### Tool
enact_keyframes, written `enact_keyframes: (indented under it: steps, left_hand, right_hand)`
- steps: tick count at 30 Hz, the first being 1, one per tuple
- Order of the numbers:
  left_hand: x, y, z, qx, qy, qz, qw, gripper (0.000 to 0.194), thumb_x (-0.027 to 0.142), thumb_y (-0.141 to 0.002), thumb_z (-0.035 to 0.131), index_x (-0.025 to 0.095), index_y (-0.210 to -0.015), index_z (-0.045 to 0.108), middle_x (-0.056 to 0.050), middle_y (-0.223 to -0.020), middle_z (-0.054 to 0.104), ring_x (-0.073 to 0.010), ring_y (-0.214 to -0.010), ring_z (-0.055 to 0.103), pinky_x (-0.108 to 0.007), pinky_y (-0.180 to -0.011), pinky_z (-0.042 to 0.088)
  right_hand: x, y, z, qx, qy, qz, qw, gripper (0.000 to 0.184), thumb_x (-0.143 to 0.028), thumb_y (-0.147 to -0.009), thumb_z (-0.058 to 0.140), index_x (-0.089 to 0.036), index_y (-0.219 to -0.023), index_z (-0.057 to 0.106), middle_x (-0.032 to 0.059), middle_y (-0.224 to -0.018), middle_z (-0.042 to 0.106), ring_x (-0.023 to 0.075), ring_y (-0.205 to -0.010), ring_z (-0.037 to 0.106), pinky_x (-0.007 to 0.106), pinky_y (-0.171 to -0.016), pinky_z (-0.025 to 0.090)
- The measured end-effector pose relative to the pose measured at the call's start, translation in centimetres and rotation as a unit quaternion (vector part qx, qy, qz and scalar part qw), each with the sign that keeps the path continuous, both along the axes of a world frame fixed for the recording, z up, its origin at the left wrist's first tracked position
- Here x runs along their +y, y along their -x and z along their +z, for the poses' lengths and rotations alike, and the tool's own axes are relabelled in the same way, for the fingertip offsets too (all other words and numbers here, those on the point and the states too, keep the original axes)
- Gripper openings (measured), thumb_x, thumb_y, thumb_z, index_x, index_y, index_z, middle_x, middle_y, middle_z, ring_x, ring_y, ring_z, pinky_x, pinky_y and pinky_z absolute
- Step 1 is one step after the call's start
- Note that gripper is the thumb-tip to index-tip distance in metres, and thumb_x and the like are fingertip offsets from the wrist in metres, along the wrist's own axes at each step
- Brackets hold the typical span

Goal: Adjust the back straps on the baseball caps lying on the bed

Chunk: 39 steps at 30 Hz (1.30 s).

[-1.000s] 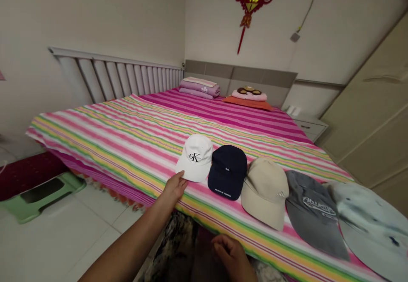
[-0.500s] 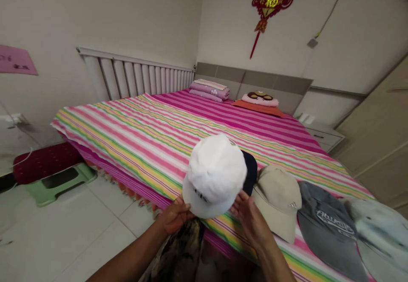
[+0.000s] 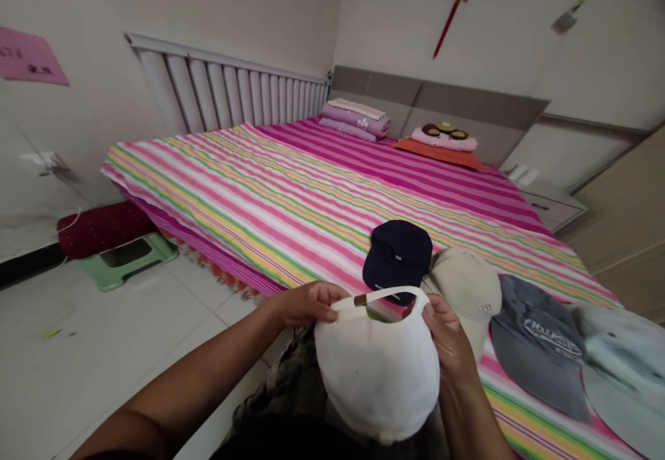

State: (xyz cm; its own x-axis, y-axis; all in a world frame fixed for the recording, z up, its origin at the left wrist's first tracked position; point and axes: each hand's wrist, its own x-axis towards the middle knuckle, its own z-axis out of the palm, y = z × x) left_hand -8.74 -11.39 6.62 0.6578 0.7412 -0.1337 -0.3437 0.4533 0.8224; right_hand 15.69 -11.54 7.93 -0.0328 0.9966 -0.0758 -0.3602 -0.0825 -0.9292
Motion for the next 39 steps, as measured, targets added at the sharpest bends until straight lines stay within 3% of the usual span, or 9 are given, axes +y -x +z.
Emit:
enact_keyframes:
  steps: [4, 8, 11, 14, 23, 30, 34, 37, 39]
  left_hand:
    - [-0.3, -1.6, 2.2, -0.027, -0.002, 0.05, 0.998, 0.031, 0.018, -0.05, 0.074, 0.009, -0.079, 0.066, -0.005, -0.067, 0.066, -0.0145, -0.058, 0.059, -0.026, -0.06, 0.044]
    - [-0.8, -2.4, 3.4, -0.039, -0.013, 0.009, 0.999, 0.035, 0.017, -0.047, 0.073, 0.009, -0.08, 0.066, -0.006, -0.072, 0.066, -0.0158, -0.062, 0.06, -0.025, -0.06, 0.044]
    - [-1.2, -2.8, 3.9, -0.049, -0.006, -0.028, 0.998, 0.042, 0.021, -0.046, 0.075, 0.009, -0.085, 0.066, -0.006, -0.074, 0.066, -0.0163, -0.064, 0.06, -0.026, -0.061, 0.044]
    - [-1.4, -2.9, 4.2, -0.014, -0.011, -0.02, 1.0, 0.033, 0.027, -0.054, 0.074, 0.01, -0.081, 0.066, -0.004, -0.071, 0.064, -0.0128, -0.059, 0.058, -0.023, -0.057, 0.042]
    - [-1.6, -3.3, 5.1, 0.083, -0.023, 0.009, 0.996, 0.028, 0.035, -0.059, 0.072, 0.012, -0.066, 0.059, 0.001, -0.054, 0.055, -0.0047, -0.041, 0.045, -0.017, -0.04, 0.032]
    - [-2.0, -3.5, 4.4, 0.051, -0.024, 0.034, 0.998, 0.03, 0.034, -0.054, 0.075, 0.012, -0.061, 0.057, 0.003, -0.049, 0.054, -0.0041, -0.036, 0.042, -0.016, -0.037, 0.03]
    - [-1.6, -2.7, 4.4, -0.023, -0.019, 0.115, 0.993, 0.036, 0.038, -0.048, 0.079, 0.011, -0.058, 0.056, 0.001, -0.051, 0.057, -0.0057, -0.039, 0.046, -0.017, -0.039, 0.034]
    - [-1.3, -2.2, 4.4, -0.046, -0.026, 0.153, 0.987, 0.037, 0.038, -0.049, 0.079, 0.011, -0.058, 0.056, 0.0, -0.052, 0.056, -0.0061, -0.041, 0.047, -0.018, -0.042, 0.035]
    - [-1.2, -2.0, 4.3, -0.055, -0.032, 0.166, 0.984, 0.036, 0.039, -0.052, 0.078, 0.011, -0.058, 0.056, 0.001, -0.049, 0.053, -0.0057, -0.041, 0.045, -0.018, -0.042, 0.034]
  right_hand:
    - [0.0, -1.8, 0.8, -0.109, 0.003, 0.064, 0.992, 0.031, -0.042, -0.058, 0.076, -0.018, -0.074, 0.064, 0.0015, -0.06, 0.066, 0.0135, -0.049, 0.057, 0.024, -0.048, 0.044]
    - [-0.4, -1.7, 3.2, -0.165, -0.116, 0.094, 0.975, 0.055, -0.059, -0.064, 0.064, -0.017, -0.1, 0.065, 0.0103, -0.095, 0.068, 0.023, -0.09, 0.061, 0.032, -0.08, 0.046]
    - [-1.3, 0.0, 4.7, -0.2, -0.101, 0.151, 0.963, 0.045, -0.053, -0.066, 0.065, -0.017, -0.093, 0.067, 0.006, -0.075, 0.066, 0.0171, -0.068, 0.059, 0.026, -0.06, 0.047]
    - [-2.1, 1.7, 5.1, -0.161, -0.055, 0.201, 0.965, 0.027, -0.043, -0.069, 0.067, -0.018, -0.077, 0.063, -0.0019, -0.055, 0.053, 0.0079, -0.045, 0.042, 0.02, -0.041, 0.032]
    - [-2.2, 2.8, 4.5, -0.1, -0.032, 0.265, 0.958, 0.024, -0.038, -0.073, 0.065, -0.016, -0.072, 0.054, -0.0042, -0.055, 0.043, 0.0063, -0.047, 0.033, 0.019, -0.043, 0.025]
    - [-2.4, 3.0, 4.8, -0.121, -0.026, 0.248, 0.961, 0.029, -0.039, -0.068, 0.069, -0.015, -0.065, 0.055, -0.0057, -0.051, 0.04, 0.0049, -0.044, 0.027, 0.018, -0.041, 0.02]
    - [-1.2, 2.3, 4.2, -0.048, 0.002, 0.136, 0.99, 0.029, -0.037, -0.066, 0.071, -0.016, -0.062, 0.053, -0.0087, -0.044, 0.036, 0.003, -0.038, 0.022, 0.016, -0.038, 0.017]
    - [-0.3, 1.8, 3.1, 0.039, 0.022, 0.074, 0.996, 0.028, -0.035, -0.062, 0.074, -0.017, -0.063, 0.053, -0.0054, -0.049, 0.049, 0.0051, -0.041, 0.038, 0.017, -0.041, 0.03]
    - [-0.2, 1.9, 2.0, 0.065, 0.052, 0.114, 0.99, 0.03, -0.041, -0.062, 0.073, -0.017, -0.072, 0.059, -0.0005, -0.061, 0.06, 0.0105, -0.052, 0.052, 0.02, -0.049, 0.039]
